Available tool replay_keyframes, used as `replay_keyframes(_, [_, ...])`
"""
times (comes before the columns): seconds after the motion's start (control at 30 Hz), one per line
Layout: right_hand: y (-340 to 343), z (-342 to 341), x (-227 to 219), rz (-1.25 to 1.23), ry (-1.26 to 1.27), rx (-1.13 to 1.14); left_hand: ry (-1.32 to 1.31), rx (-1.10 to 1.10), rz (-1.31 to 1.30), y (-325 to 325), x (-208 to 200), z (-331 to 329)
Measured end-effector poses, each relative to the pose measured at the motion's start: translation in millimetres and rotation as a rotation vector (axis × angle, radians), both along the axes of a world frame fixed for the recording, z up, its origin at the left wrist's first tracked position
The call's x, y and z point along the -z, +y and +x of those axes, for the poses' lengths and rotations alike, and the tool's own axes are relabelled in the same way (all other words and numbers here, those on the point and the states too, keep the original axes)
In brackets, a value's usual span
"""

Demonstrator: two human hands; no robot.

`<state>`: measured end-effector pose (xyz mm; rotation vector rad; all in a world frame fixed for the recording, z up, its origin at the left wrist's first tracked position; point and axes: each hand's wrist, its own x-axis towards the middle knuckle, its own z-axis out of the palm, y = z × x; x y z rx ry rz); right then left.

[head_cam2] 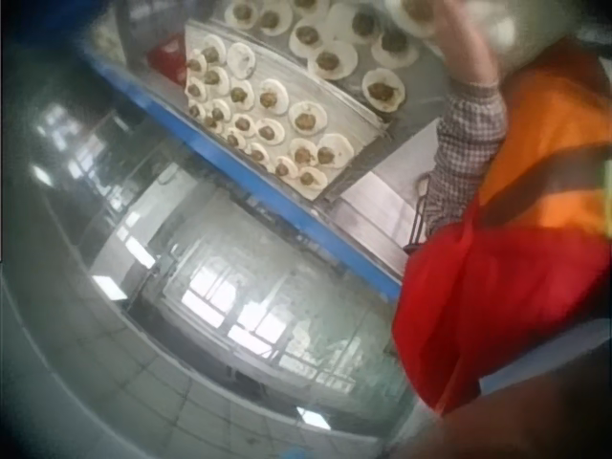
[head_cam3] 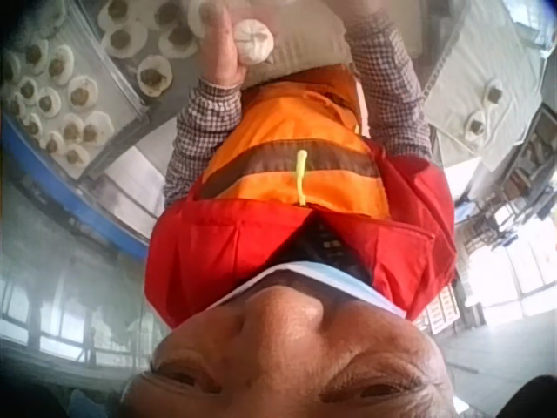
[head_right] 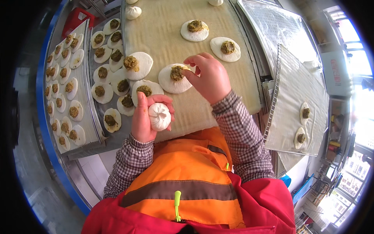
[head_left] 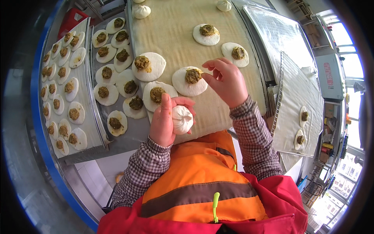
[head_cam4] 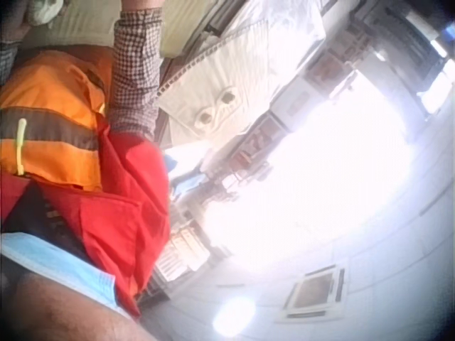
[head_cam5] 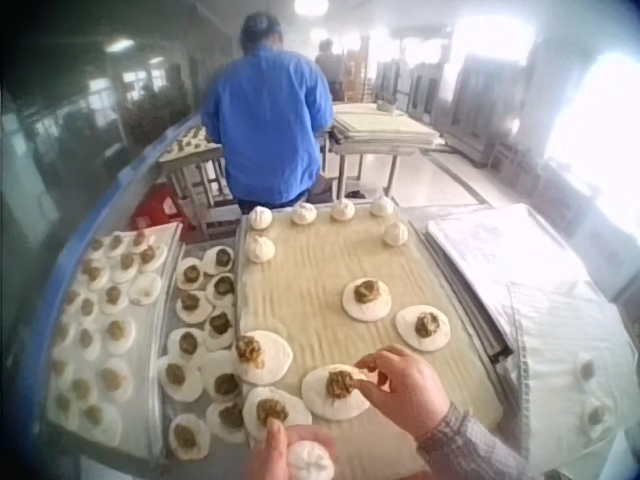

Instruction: The person repeatedly picks up flattened dough circles with filling from a conveyor belt, folds and pleats them into buns by hand, and places the finished buns onto a tray. The process is continuous and repetitive throughout the clip.

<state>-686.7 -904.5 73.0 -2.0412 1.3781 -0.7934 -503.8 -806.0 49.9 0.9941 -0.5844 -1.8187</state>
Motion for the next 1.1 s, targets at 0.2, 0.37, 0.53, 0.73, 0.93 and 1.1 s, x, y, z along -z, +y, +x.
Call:
replay_keyframes(0.2, [-37.5, 3.7, 23.6, 0.114, 0.191, -0.168, 0.024, -0.029, -0.024, -17.8, -2.4, 9.7])
replay_keyframes(0.37, [-37.9, 7.6, 12.3, 0.168, 0.188, -0.189, -0.027, -0.031, -0.046, -24.3, -5.3, 12.5])
replay_keyframes(0.53, [6.3, 9.8, -16.8, 0.473, -0.374, -0.15, 0.05, -0.058, -0.019, -20.6, -10.4, 5.9])
replay_keyframes(0.73, [67.4, 22.5, -54.1, -0.057, -0.27, -0.383, 0.194, -0.036, -0.076, 0.3, -23.0, 6.4])
replay_keyframes(0.93, [96.4, 33.6, -59.2, -0.471, -0.097, -0.429, 0.298, -0.071, -0.146, 22.1, -26.0, 11.8])
replay_keyframes(1.1, [106.3, 41.2, -74.0, -0.288, -0.212, -0.3, 0.282, -0.138, -0.362, 21.5, -36.8, 16.4])
